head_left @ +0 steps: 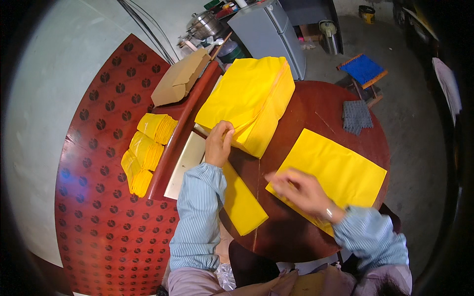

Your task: The person folds yellow paper sheets by hand on a table, aligning edges and pressing creases. They repeatedly fold, stack, and handle the sheets, occasionally picking up and placing down folded stacks.

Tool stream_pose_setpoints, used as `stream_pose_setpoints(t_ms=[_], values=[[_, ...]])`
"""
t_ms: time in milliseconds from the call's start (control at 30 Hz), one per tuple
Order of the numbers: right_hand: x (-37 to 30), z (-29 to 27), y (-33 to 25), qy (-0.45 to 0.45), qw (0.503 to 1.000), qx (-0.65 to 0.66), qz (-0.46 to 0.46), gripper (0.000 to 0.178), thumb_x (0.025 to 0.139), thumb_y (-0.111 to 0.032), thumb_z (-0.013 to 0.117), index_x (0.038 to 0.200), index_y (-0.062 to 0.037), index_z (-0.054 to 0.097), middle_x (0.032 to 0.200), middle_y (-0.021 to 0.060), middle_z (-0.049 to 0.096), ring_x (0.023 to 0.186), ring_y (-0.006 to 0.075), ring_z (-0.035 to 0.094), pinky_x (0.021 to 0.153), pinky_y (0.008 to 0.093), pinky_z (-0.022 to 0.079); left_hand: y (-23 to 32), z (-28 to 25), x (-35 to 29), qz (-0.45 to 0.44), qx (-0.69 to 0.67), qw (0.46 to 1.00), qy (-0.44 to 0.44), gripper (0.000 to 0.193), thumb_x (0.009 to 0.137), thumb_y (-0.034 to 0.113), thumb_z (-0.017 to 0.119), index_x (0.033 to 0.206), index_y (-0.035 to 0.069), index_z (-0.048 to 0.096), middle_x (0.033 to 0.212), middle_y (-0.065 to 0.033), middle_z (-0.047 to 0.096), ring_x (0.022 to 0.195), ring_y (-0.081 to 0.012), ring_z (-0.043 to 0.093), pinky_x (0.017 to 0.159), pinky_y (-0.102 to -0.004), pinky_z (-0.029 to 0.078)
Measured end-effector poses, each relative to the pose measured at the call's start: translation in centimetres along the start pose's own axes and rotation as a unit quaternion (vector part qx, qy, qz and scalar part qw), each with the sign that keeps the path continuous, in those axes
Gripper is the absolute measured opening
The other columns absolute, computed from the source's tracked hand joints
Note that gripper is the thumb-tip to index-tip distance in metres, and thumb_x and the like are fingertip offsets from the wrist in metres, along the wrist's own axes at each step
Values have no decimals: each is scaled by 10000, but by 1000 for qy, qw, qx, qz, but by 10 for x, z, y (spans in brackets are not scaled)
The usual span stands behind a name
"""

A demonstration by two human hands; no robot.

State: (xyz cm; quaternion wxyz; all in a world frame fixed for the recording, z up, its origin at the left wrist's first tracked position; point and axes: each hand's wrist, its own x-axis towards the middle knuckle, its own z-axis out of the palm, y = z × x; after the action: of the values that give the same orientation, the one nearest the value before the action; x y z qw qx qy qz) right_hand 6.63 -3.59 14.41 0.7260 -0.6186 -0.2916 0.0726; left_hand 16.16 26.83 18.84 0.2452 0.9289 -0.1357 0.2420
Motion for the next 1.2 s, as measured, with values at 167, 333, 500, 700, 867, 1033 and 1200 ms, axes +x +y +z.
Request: stream_pose_setpoints(t_ms=[167, 333, 500, 700, 867, 1033, 1200], values=[[116, 22, 46, 1, 988, 89, 128, 388, 1108, -231, 562, 1426, -24, 644, 1083, 66, 750, 806, 106, 687, 686, 247, 553, 2, 1, -1, -3, -15, 1000, 13, 62, 1047, 81, 635, 1066, 29, 606, 909, -86, 611, 825, -178, 610, 754, -308, 501], [140, 27, 66, 25, 954, 191, 230, 441, 1127, -260, 515, 1485, -12, 589, 1028, 101, 750, 757, 134, 694, 613, 256, 551, 4, 4, -4, 12, -18, 999, 26, 62, 1031, 82, 654, 1058, 31, 629, 913, -99, 637, 824, -194, 627, 752, -325, 500], [152, 34, 74, 9, 930, 250, 268, 467, 1137, -262, 504, 1524, -3, 535, 993, 125, 749, 668, 158, 691, 550, 263, 535, 7, 3, -8, 13, 11, 1000, 19, 90, 1001, 91, 698, 1050, 29, 654, 965, -123, 698, 930, -303, 673, 825, -382, 525], [150, 42, 72, 25, 915, 288, 282, 428, 1138, -216, 492, 1499, 8, 538, 971, 112, 736, 634, 132, 674, 532, 241, 524, 0, 8, -13, -52, -65, 996, 38, 136, 991, 110, 724, 1092, 26, 687, 1020, -136, 738, 984, -313, 715, 873, -387, 549], [148, 43, 69, 37, 906, 310, 287, 400, 1136, -184, 484, 1480, 9, 552, 952, 93, 724, 617, 114, 653, 524, 228, 509, -9, 10, -15, -50, -81, 995, 36, 142, 988, 45, 673, 1126, 14, 676, 1062, -125, 732, 1006, -260, 713, 903, -353, 548], [149, 46, 70, 49, 890, 342, 297, 386, 1123, -164, 504, 1462, 7, 567, 884, 66, 689, 591, 112, 609, 513, 240, 479, -10, 6, -18, -98, -86, 991, 1, 261, 945, -71, 567, 1183, -6, 654, 1115, -72, 706, 1074, -154, 689, 988, -298, 535], [149, 50, 72, 58, 864, 404, 293, 410, 1096, -169, 528, 1472, -10, 557, 837, 65, 663, 561, 134, 584, 484, 268, 449, -9, 6, -16, -86, -112, 990, 5, 304, 901, -72, 605, 1192, 3, 649, 1104, -63, 696, 1082, -154, 684, 995, -297, 529]])
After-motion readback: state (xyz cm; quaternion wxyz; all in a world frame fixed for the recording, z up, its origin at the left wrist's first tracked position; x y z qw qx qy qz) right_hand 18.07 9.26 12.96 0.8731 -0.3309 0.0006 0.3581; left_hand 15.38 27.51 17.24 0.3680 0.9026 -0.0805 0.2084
